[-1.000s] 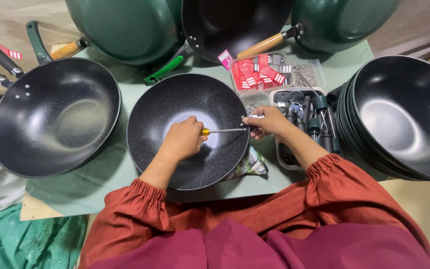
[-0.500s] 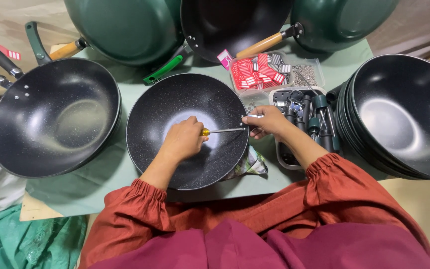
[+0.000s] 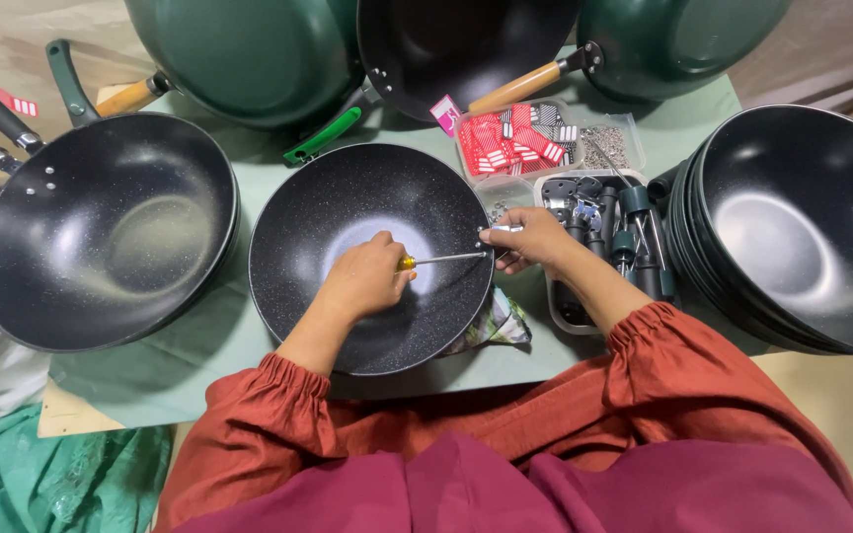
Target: Assembling a handle onto a wok using a screwdriver and screws.
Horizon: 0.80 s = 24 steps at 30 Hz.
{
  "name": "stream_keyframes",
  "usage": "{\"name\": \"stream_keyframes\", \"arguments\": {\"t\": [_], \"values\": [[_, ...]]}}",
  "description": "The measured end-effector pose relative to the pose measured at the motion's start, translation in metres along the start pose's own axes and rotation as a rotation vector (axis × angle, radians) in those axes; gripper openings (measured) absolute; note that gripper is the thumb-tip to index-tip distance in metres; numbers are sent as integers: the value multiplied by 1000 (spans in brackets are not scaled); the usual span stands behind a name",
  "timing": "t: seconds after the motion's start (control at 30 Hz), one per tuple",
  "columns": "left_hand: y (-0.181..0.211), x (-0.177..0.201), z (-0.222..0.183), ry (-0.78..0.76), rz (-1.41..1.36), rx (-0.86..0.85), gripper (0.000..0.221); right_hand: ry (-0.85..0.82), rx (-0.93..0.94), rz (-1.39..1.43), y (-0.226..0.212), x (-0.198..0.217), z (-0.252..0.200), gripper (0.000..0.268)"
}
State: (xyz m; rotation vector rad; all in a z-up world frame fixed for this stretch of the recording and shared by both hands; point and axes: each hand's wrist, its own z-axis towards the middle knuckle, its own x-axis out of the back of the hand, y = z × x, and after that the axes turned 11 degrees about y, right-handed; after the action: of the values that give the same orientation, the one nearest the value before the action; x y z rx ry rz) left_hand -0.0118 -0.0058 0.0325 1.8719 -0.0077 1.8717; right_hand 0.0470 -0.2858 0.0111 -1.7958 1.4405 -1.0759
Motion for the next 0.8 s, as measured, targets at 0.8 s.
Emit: {"name": "stream_keyframes", "arguments": {"t": [0.8], "values": [[1,-4,-1,18,41,-33,32,-11,0,11,2,0,3,26]]}}
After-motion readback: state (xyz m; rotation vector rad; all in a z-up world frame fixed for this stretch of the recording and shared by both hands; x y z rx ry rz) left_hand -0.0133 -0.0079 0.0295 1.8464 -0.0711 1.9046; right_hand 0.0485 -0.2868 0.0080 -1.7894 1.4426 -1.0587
